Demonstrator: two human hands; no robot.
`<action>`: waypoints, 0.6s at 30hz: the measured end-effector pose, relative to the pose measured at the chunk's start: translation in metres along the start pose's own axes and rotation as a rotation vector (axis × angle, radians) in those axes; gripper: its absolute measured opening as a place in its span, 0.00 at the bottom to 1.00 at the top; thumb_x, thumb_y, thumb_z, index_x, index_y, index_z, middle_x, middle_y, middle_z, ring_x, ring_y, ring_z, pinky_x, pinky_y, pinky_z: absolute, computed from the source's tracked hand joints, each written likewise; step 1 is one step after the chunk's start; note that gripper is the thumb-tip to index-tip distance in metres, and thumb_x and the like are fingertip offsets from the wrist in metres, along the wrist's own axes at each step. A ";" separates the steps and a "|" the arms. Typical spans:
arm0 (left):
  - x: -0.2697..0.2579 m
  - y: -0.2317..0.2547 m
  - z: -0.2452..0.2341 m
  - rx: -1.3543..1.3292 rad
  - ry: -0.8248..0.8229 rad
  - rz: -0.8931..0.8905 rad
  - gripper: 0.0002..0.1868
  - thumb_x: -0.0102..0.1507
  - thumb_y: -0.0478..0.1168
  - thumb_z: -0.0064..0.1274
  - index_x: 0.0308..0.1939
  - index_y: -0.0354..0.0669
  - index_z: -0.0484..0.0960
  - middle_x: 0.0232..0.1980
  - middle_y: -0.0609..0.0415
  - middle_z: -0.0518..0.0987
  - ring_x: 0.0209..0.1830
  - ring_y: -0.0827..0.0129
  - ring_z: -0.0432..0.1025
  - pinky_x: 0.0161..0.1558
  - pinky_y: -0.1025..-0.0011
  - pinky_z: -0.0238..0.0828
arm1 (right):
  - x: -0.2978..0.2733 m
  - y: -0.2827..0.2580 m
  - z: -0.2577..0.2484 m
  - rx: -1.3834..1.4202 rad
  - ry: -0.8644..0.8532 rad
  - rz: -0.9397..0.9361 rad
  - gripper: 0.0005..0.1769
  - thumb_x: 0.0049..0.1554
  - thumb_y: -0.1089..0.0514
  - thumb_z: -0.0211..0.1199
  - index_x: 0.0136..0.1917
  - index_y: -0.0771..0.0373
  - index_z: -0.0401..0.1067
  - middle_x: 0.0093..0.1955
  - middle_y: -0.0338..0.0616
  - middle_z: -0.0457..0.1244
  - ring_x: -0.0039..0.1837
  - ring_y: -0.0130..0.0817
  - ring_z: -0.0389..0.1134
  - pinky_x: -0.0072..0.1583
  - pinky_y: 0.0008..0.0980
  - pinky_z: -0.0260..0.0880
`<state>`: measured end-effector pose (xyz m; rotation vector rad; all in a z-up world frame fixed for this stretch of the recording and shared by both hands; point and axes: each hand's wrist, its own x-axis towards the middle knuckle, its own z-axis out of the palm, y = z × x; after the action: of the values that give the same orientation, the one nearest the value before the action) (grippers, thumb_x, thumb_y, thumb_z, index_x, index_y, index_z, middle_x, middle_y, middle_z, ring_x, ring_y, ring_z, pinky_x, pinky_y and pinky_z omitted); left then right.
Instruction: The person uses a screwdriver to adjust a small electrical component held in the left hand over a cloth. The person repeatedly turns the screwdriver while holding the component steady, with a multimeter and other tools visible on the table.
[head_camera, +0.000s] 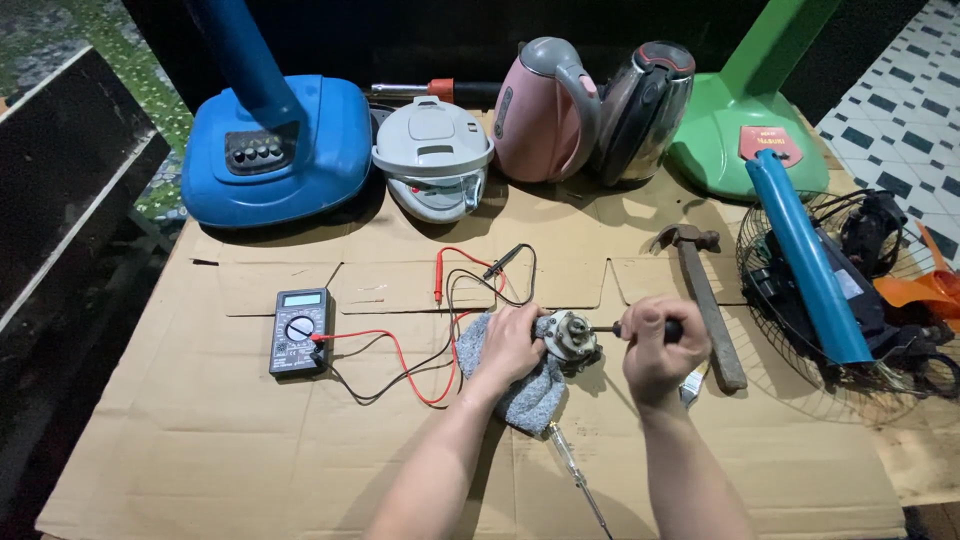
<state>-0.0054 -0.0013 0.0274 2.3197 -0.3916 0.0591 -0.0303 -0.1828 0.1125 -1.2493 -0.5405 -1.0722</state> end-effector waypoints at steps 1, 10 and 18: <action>0.001 0.000 0.001 -0.003 0.001 -0.001 0.21 0.55 0.41 0.56 0.52 0.53 0.76 0.48 0.48 0.81 0.59 0.51 0.71 0.62 0.51 0.64 | -0.001 -0.003 0.005 -0.001 -0.002 0.000 0.18 0.66 0.62 0.60 0.35 0.66 0.61 0.22 0.43 0.52 0.22 0.33 0.57 0.30 0.27 0.60; -0.001 0.008 -0.010 0.020 -0.005 -0.018 0.19 0.55 0.40 0.56 0.50 0.50 0.76 0.47 0.45 0.81 0.58 0.49 0.71 0.61 0.51 0.63 | -0.010 0.004 0.018 -0.159 0.036 -0.097 0.17 0.64 0.67 0.62 0.34 0.67 0.63 0.21 0.42 0.54 0.23 0.33 0.59 0.33 0.29 0.62; 0.003 -0.005 0.003 0.073 -0.040 -0.033 0.17 0.56 0.43 0.55 0.49 0.53 0.75 0.47 0.49 0.81 0.58 0.53 0.71 0.61 0.52 0.63 | 0.002 0.016 0.036 -0.346 -0.025 0.016 0.11 0.59 0.64 0.72 0.38 0.65 0.72 0.32 0.49 0.62 0.36 0.34 0.64 0.42 0.33 0.64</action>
<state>-0.0010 -0.0015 0.0225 2.4022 -0.3775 0.0107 -0.0083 -0.1504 0.1163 -1.5669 -0.3724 -1.1706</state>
